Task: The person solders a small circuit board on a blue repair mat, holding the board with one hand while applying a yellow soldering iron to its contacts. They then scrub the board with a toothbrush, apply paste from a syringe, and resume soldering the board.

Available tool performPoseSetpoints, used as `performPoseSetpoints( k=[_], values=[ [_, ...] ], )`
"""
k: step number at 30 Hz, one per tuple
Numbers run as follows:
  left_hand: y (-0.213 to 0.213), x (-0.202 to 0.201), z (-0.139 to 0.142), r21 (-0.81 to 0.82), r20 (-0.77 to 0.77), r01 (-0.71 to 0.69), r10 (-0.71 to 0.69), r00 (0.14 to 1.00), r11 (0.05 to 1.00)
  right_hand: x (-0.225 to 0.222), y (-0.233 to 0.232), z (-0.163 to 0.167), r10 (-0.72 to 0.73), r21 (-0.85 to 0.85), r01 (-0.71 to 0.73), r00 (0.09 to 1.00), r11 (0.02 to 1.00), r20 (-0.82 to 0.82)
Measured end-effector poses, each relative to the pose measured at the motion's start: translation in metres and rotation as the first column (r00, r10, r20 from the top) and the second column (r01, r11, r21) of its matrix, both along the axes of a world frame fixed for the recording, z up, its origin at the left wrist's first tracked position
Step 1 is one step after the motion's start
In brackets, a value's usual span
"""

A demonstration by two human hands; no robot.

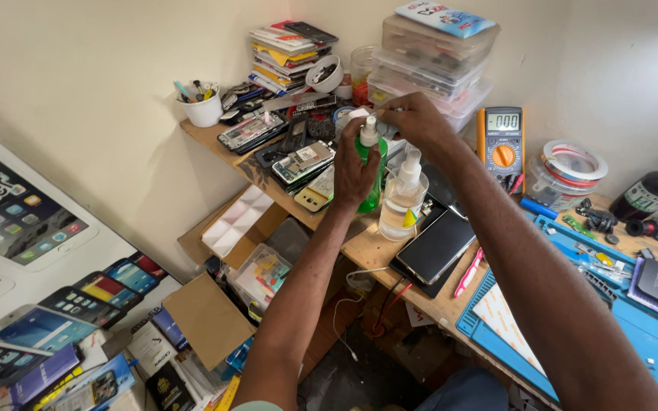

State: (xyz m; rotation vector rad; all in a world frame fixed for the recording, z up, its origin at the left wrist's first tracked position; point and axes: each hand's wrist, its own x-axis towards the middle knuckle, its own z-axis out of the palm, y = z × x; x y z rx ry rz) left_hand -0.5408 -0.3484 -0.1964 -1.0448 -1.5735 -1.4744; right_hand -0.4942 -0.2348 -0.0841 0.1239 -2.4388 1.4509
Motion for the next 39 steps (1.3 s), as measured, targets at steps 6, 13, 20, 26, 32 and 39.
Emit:
performPoseSetpoints(
  k=[6, 13, 20, 26, 32, 39],
  values=[
    [0.008, -0.006, -0.01, -0.001, -0.016, -0.036, 0.036, 0.999, 0.999, -0.011, 0.01, -0.009, -0.011, -0.157, 0.024, 0.996, 0.987, 0.087],
    [0.01, -0.011, -0.016, -0.021, -0.03, -0.047, 0.047, 0.998, 0.999, -0.018, 0.012, -0.013, -0.071, 0.095, 0.079, 0.994, 0.992, -0.078],
    [0.017, -0.019, -0.022, -0.019, 0.002, -0.089, 0.089, 0.996, 0.996, -0.016, 0.021, -0.017, -0.027, 0.139, 0.036, 0.997, 0.99, -0.07],
    [0.016, -0.02, -0.025, -0.013, 0.021, -0.091, 0.091, 0.996, 0.996, -0.021, 0.025, -0.027, 0.077, -0.106, -0.082, 0.996, 0.991, -0.052],
    [0.015, -0.019, -0.023, -0.01, -0.007, -0.07, 0.07, 0.998, 0.997, -0.022, 0.026, -0.031, 0.052, -0.179, -0.054, 0.999, 0.982, -0.015],
    [0.013, -0.016, -0.021, 0.003, -0.055, -0.087, 0.087, 0.995, 0.996, -0.02, 0.023, -0.03, 0.03, -0.195, -0.032, 0.999, 0.98, -0.013]
  ],
)
